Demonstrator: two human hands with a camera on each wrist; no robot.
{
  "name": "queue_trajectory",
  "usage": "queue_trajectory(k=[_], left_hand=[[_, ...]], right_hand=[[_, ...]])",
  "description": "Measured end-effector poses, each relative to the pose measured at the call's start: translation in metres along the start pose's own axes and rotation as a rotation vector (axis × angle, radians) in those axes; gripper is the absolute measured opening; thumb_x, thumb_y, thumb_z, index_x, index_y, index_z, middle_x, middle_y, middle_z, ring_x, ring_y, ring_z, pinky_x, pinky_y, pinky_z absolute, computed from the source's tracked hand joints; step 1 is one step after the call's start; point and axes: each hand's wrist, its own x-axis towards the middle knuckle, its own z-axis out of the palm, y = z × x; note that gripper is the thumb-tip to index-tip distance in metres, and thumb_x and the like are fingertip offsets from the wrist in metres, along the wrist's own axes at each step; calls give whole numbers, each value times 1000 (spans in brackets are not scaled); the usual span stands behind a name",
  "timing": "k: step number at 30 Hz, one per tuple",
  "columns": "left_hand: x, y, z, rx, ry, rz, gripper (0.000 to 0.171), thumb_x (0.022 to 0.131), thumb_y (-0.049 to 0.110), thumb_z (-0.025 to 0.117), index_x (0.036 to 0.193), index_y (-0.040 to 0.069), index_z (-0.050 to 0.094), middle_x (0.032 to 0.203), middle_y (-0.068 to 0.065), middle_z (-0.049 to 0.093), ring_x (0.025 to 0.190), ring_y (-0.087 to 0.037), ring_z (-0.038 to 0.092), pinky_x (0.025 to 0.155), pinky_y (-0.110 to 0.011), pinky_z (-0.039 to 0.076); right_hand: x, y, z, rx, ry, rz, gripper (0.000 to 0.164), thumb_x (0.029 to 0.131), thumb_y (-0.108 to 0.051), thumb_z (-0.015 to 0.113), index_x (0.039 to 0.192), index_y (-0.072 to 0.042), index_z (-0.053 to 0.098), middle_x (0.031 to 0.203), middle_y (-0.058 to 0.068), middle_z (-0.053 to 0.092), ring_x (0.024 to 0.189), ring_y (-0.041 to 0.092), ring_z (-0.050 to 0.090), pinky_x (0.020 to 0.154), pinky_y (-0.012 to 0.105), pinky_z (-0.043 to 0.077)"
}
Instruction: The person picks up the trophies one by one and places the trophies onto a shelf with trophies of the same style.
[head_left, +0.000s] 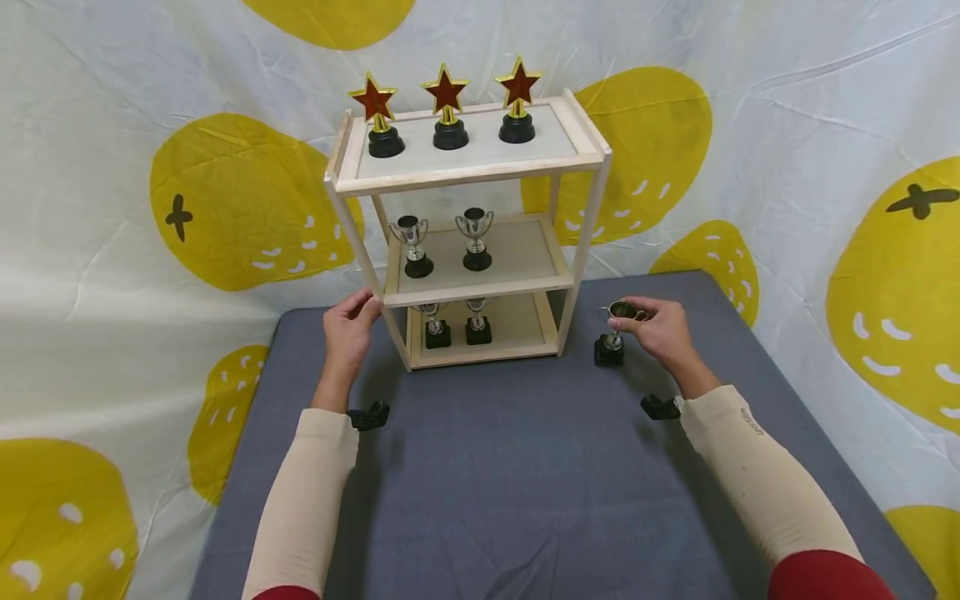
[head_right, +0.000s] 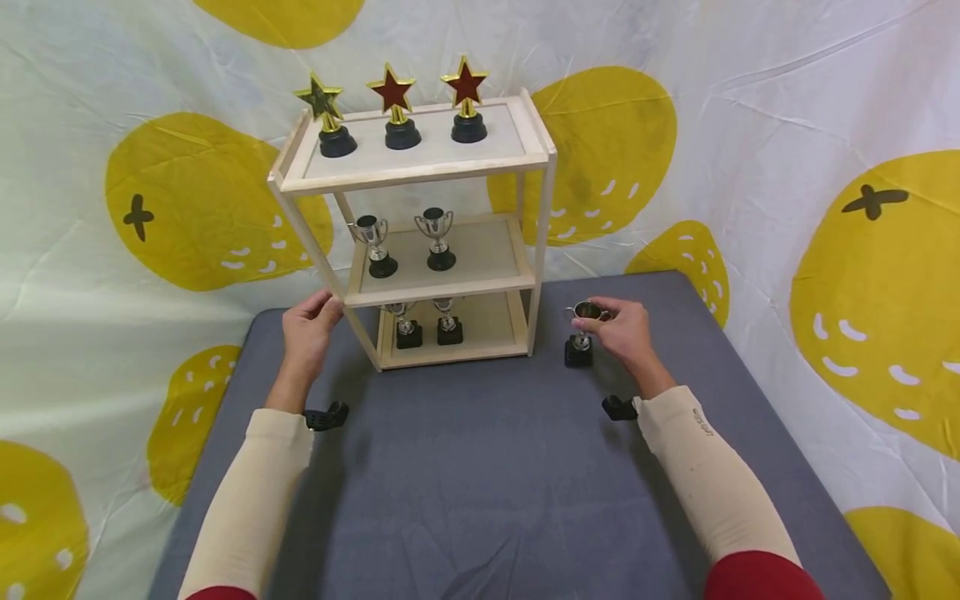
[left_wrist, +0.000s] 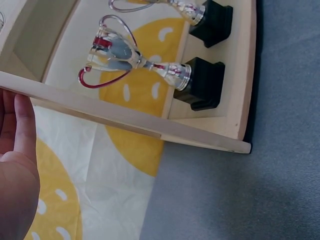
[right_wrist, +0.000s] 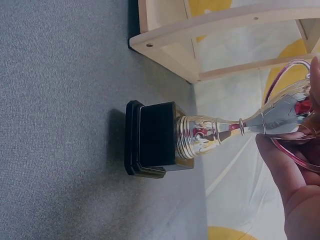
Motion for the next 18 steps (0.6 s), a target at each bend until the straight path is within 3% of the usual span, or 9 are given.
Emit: queue_trajectory(k=[10,18], left_hand=[[5,-9,-2,-7,-1,-19,35,93,14,67,124,-4,66,97,14,69,92,-2,67,84,-13,57],[-6,12,0,14,-25,-20,37,93,14,67,125,-6,65,99,12,68,93,-2,66,86,-14,57]], right_hand=[[-3,-4,1,-4,-15,-5,62,79,-46,80,127,-9,67,119,19,69,88,15,60,66,18,49],[-7,-6,3,4,-30,-25,58,79,-45,80,124,-10,69,113,17,71,81,8,59,64,19,50]])
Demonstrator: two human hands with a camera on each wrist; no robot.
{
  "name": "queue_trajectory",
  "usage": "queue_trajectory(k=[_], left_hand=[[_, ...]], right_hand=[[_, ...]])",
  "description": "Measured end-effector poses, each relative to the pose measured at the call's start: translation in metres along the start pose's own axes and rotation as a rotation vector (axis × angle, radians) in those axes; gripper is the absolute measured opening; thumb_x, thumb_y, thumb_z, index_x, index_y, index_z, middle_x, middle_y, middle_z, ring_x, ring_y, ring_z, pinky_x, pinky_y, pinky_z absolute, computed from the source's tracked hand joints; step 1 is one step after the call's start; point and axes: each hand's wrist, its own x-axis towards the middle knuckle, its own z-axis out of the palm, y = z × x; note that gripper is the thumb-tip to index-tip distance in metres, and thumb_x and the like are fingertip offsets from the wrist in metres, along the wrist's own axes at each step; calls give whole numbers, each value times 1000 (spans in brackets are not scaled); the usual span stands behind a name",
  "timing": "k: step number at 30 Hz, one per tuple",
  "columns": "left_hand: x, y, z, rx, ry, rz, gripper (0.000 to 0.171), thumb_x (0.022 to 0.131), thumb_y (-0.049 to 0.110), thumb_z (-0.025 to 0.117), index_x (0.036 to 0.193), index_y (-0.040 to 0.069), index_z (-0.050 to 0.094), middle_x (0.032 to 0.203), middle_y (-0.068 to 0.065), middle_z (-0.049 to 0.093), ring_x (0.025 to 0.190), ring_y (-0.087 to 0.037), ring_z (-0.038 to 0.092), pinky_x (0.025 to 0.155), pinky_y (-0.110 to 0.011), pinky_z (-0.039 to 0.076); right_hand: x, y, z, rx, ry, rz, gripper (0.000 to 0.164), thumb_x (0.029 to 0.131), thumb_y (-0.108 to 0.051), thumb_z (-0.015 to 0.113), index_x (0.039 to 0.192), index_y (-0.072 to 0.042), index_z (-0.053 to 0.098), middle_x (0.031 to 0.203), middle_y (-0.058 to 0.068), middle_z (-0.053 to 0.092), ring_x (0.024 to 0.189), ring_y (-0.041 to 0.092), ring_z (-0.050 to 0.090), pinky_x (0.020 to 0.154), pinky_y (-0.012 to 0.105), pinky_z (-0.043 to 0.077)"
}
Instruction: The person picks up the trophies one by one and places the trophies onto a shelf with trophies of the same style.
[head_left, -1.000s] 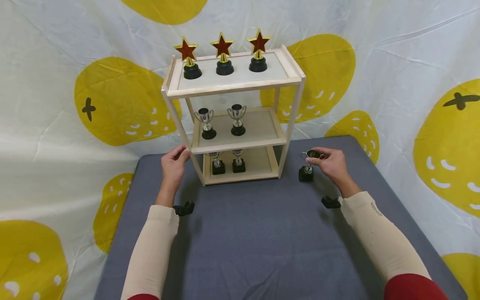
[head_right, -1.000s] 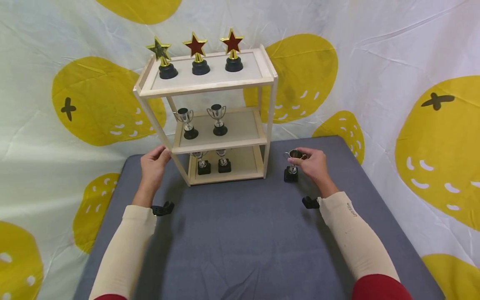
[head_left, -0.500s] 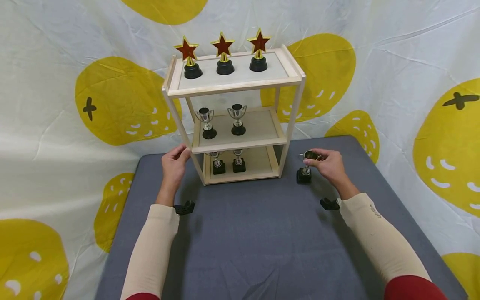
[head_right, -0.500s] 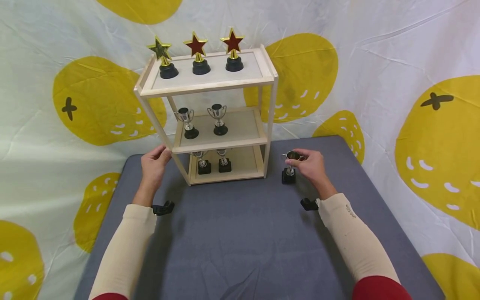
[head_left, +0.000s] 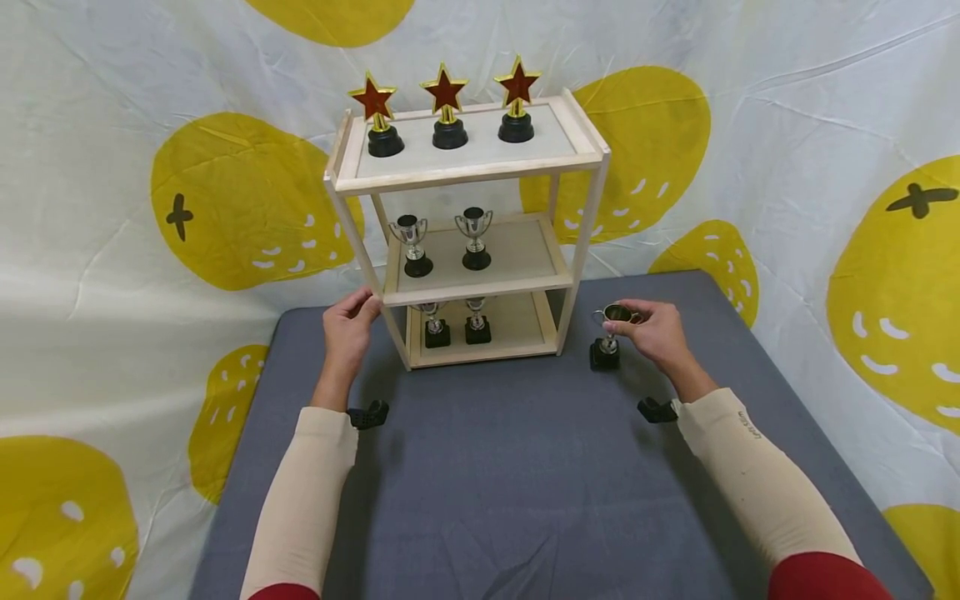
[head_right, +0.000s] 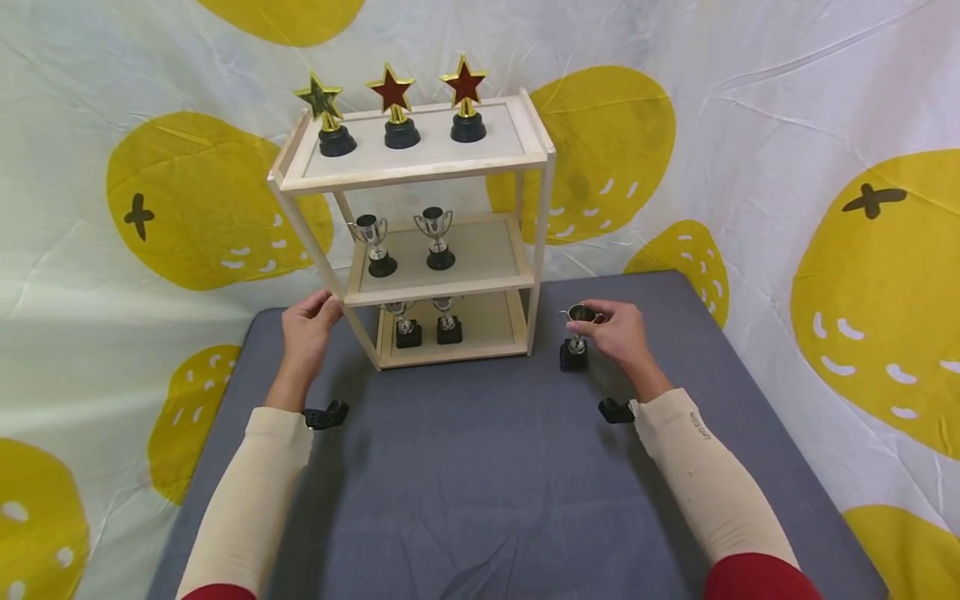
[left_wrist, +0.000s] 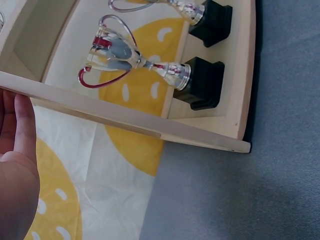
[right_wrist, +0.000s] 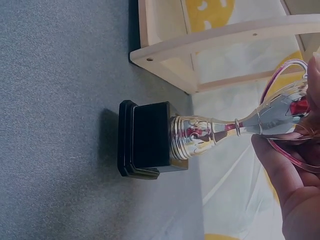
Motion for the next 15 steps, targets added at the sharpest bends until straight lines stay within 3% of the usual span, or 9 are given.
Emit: queue_trajectory(k=[15], left_hand=[[-1,3,1,-20,8,19,35,93,10,67,123,-9,64,95,15,68,89,-2,67,83,-14,58]], right_hand=[[-7,-6,3,-9,-22,-11,58,79,-45,81,125,-10,69,111,16,72,82,9,60,64,20,51]])
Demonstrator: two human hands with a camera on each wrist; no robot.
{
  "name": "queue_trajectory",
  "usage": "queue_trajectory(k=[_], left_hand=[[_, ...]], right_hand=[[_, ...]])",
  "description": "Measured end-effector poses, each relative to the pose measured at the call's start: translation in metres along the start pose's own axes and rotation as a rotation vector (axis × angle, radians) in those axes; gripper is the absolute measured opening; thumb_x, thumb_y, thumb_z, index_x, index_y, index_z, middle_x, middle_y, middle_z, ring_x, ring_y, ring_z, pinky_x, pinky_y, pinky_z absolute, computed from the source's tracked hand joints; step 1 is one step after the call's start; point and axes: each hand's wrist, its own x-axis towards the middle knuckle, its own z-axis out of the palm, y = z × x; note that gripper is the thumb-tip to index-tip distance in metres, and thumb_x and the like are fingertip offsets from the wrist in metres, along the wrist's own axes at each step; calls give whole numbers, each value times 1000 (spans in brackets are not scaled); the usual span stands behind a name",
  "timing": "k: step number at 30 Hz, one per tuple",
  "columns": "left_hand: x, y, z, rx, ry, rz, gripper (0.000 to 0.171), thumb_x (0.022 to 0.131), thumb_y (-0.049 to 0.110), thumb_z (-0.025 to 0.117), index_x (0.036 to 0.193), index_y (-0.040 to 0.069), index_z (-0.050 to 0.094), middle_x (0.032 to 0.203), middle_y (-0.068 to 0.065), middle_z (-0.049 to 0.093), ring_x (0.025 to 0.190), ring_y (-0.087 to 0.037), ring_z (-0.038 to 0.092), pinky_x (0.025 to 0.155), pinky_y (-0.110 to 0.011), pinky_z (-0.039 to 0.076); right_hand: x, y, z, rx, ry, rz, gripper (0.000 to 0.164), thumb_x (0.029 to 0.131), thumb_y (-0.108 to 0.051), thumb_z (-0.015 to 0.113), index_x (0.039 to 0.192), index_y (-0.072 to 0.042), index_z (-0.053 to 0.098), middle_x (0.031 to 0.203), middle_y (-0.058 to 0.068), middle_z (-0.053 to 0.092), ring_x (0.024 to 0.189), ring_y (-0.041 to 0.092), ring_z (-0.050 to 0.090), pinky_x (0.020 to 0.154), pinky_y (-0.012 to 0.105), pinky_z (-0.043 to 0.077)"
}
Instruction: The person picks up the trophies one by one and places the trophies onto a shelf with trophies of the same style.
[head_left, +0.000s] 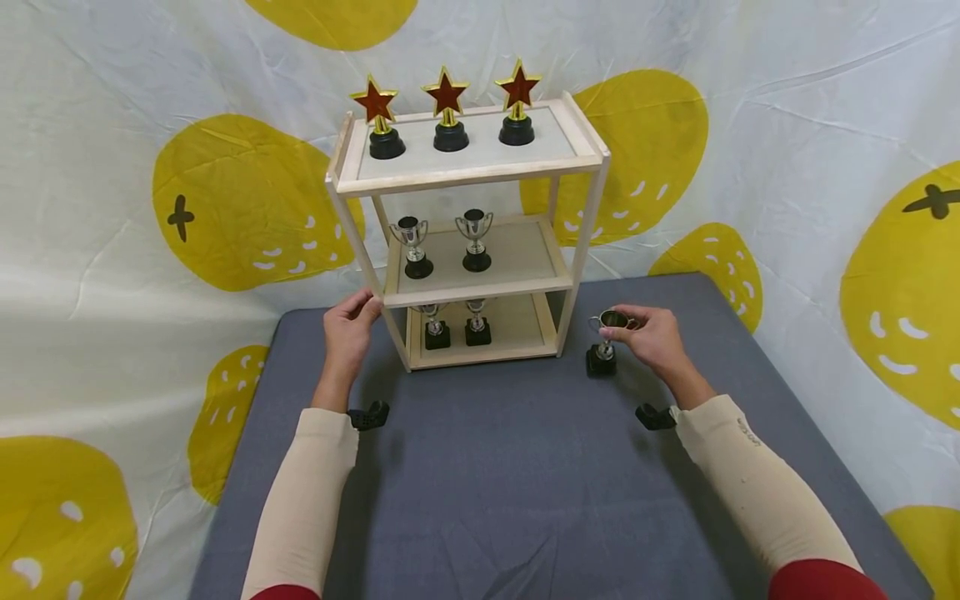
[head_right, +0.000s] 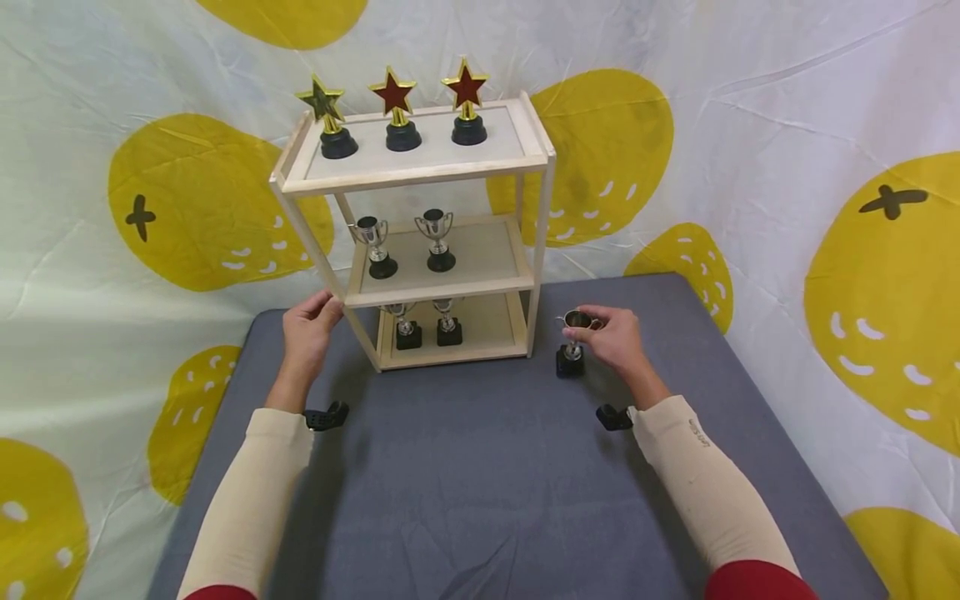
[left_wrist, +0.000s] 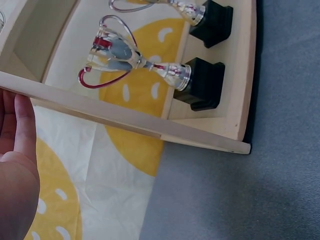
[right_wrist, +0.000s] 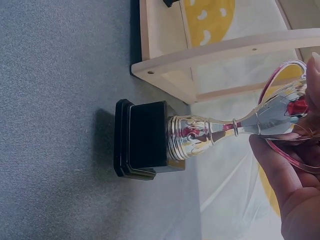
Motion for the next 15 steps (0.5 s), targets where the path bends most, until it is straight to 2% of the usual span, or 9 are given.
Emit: queue_trajectory(k=[6,15], left_hand=[[0,0,0,6,-5,2,35,94,10,66,123,-9,64,95,15,68,89,-2,67,84,-13,57],[10,-23,-2,-29,21,-11,36,93,11,66,125,-6,64,95,15,69,91,-1,67,87,-14,57]], right_hand=[[-3,-2,4,12,-1,-9,56,79,-42,82,123,-10,70,109,16,72,79,9,59,61,21,51],[-3,-3,8,45,3,-37,50,78,-35,84,119,-9,72,102,13,73,74,4,60,60,20,51]])
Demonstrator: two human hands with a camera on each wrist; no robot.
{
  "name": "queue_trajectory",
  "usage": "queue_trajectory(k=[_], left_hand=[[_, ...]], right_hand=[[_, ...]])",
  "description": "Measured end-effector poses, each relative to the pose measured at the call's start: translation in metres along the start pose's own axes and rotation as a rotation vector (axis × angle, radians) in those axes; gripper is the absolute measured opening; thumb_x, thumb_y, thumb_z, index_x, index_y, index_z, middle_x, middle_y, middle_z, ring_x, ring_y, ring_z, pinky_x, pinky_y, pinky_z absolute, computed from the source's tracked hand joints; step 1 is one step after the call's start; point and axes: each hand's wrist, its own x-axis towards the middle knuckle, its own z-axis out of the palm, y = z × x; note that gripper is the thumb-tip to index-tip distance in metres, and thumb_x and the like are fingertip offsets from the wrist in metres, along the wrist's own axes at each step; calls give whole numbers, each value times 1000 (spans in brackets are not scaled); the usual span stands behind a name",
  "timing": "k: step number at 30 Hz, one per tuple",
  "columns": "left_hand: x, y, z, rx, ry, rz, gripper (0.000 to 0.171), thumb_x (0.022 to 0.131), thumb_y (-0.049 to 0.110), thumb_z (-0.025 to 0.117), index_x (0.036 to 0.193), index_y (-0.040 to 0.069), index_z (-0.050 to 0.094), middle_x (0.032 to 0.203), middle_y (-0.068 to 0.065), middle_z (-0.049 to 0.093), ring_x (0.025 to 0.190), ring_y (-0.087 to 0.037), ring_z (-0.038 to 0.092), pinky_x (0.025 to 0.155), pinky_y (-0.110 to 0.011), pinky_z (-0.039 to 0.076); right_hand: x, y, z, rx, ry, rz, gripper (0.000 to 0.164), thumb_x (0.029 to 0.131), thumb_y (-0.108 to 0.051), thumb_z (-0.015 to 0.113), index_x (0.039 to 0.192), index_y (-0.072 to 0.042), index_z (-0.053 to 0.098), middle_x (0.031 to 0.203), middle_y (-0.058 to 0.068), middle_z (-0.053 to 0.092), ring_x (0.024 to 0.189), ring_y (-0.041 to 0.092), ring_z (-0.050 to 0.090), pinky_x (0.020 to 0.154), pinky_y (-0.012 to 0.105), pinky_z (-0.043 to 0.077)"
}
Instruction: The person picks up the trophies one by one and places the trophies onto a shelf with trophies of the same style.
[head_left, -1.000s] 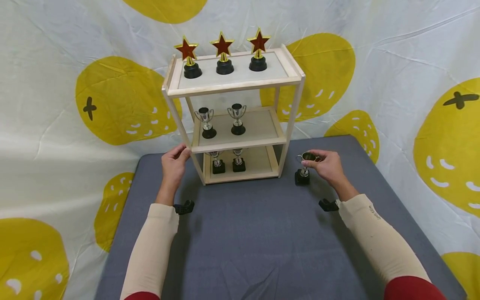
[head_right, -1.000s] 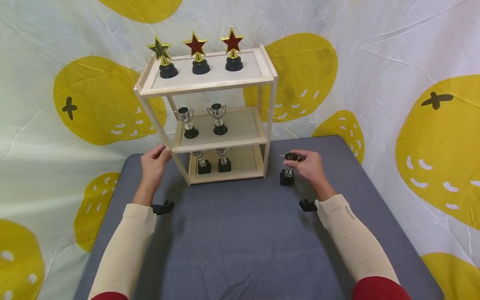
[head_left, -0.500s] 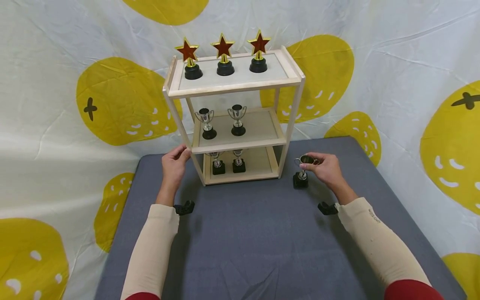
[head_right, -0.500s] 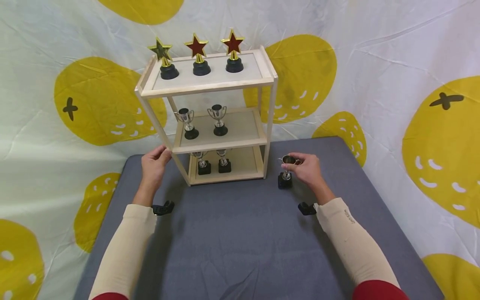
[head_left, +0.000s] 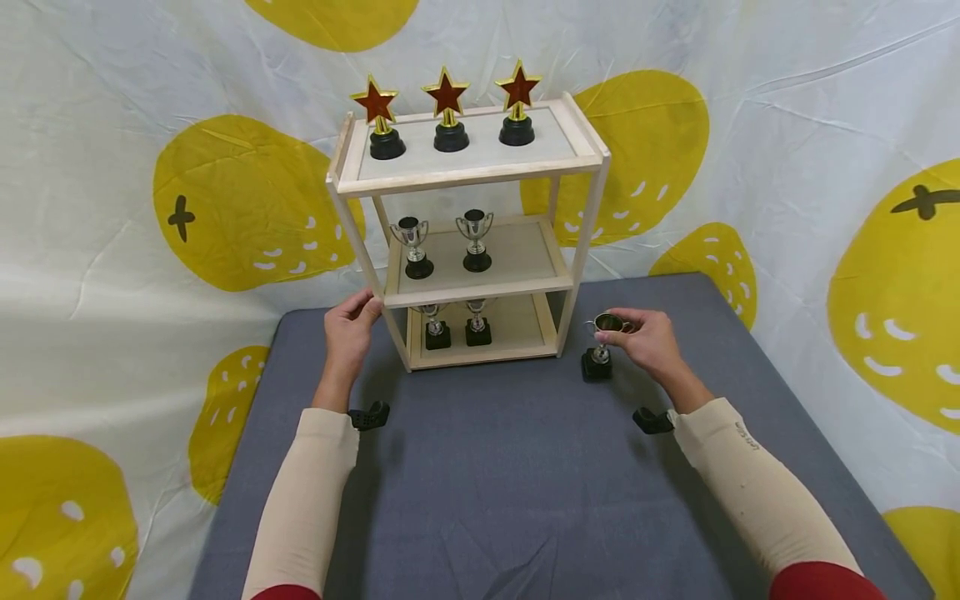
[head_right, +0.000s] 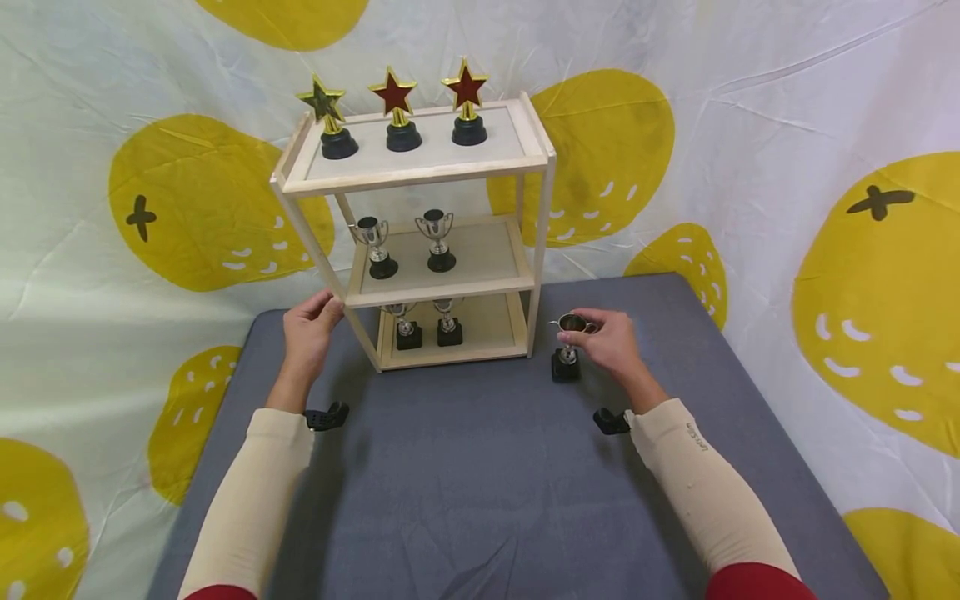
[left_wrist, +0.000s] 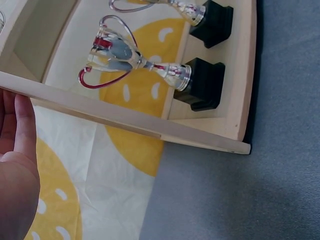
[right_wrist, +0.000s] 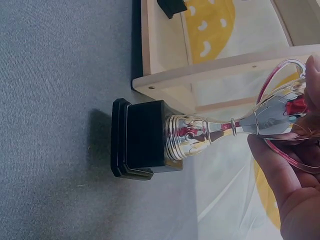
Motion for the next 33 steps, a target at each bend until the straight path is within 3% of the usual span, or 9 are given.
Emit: queue_trajectory(k=[11,25,33], left_hand=[[0,-3,-1,18,-12,22,37,94,18,66,125,-2,66,103,11,69,97,-4,68,90,-17,57],[-4,11,1,-8,-24,-7,36,94,8,65,125,-9,63,98,13,69,93,-2,67,87,-16,58],[2,-3,-2,12,-10,-2,37,94,16,66,125,-3,66,102,11,68,96,-4,67,88,-16,57]], right_hand=[[-4,-9,5,9,-7,-24,47,77,-33,86,115,-10,73,100,13,74,73,8,60,58,21,51],[-8,-18,12,28,-41,-48,45,78,-33,85,115,-11,74,99,14,74,71,7,60,58,22,52],[-12,-23,16,68,-71,-67,44,78,-29,85,116,-9,73,98,15,74,69,7,60,58,23,52]])
